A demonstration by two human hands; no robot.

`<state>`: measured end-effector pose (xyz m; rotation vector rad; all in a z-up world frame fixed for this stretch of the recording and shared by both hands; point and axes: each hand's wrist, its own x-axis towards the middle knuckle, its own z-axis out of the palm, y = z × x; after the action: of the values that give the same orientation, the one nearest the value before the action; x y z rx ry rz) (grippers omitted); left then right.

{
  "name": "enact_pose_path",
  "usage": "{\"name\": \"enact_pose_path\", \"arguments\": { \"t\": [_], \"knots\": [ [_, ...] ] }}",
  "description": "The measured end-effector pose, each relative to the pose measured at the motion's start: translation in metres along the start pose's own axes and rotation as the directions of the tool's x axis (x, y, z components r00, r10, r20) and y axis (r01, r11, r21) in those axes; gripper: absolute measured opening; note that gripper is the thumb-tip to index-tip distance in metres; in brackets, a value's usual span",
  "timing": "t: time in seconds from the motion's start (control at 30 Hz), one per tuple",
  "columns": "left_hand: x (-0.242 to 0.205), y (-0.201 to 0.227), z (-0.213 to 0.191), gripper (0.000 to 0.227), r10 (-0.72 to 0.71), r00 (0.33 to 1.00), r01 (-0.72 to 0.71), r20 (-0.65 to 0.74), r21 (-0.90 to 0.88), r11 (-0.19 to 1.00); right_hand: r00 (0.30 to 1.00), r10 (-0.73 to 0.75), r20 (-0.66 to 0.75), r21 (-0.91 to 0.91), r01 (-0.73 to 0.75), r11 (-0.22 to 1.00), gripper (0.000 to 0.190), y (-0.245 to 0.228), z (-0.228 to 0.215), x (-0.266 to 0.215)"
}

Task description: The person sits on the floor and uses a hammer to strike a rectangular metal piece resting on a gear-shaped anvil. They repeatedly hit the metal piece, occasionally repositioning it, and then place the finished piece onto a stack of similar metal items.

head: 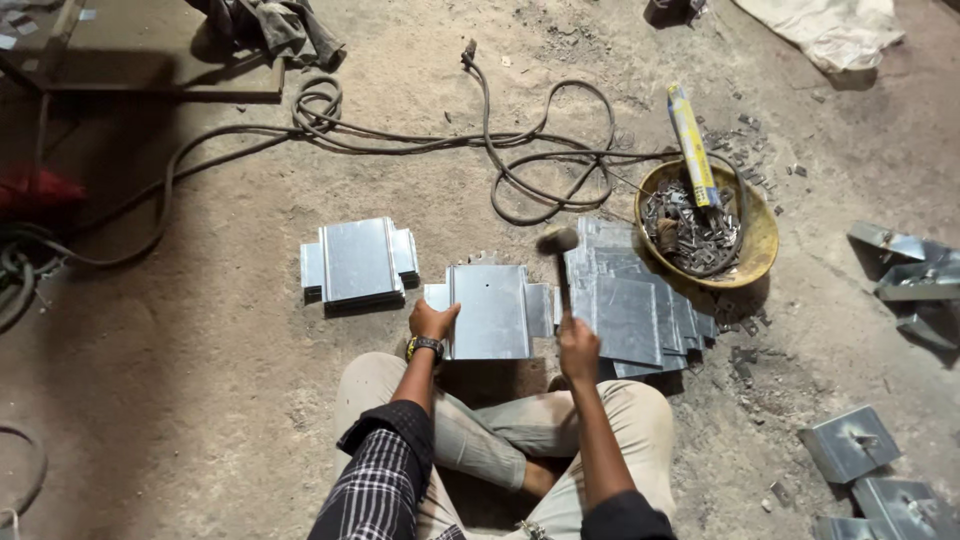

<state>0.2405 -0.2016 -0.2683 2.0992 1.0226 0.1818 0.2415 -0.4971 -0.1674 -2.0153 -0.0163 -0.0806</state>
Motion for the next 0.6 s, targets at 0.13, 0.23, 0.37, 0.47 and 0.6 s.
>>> {"name": "enact_pose_path", "arguments": {
  "t": [0.13, 0.23, 0.37, 0.47, 0.6],
  "knots": [
    [0.007, -0.001, 0.004, 0.081, 0.039, 0.999, -0.039, 0.007, 0.007, 0.999, 0.938, -0.297, -0.18, 0.378, 0.345, 0.859, 0.032, -0.083, -0.037, 0.001],
    [0.006, -0.004, 0.005, 0.078, 0.027, 0.999, -0.026, 0.022, -0.021, 0.999, 0.833, -0.481, -0.273, 0.604, 0.538, 0.589, 0.036, -0.107, -0.042, 0.001],
    [0.0, -0.006, 0.008, 0.078, -0.011, 1.0, 0.011, -0.014, -0.003, 1.0, 0.84, -0.476, -0.262, 0.338, 0.542, 0.77, 0.046, -0.055, 0.004, -0.002],
    [-0.004, -0.001, 0.006, 0.079, 0.005, 1.0, -0.004, -0.02, 0.021, 1.0, 0.992, 0.102, 0.079, -0.106, -0.093, 0.99, 0.052, 0.008, 0.031, -0.019],
    [-0.003, 0.012, 0.0, 0.082, 0.041, 0.997, -0.038, -0.069, 0.055, 0.998, 0.991, 0.132, 0.031, -0.213, -0.123, 0.969, 0.06, 0.023, 0.025, -0.006]
  ]
}}
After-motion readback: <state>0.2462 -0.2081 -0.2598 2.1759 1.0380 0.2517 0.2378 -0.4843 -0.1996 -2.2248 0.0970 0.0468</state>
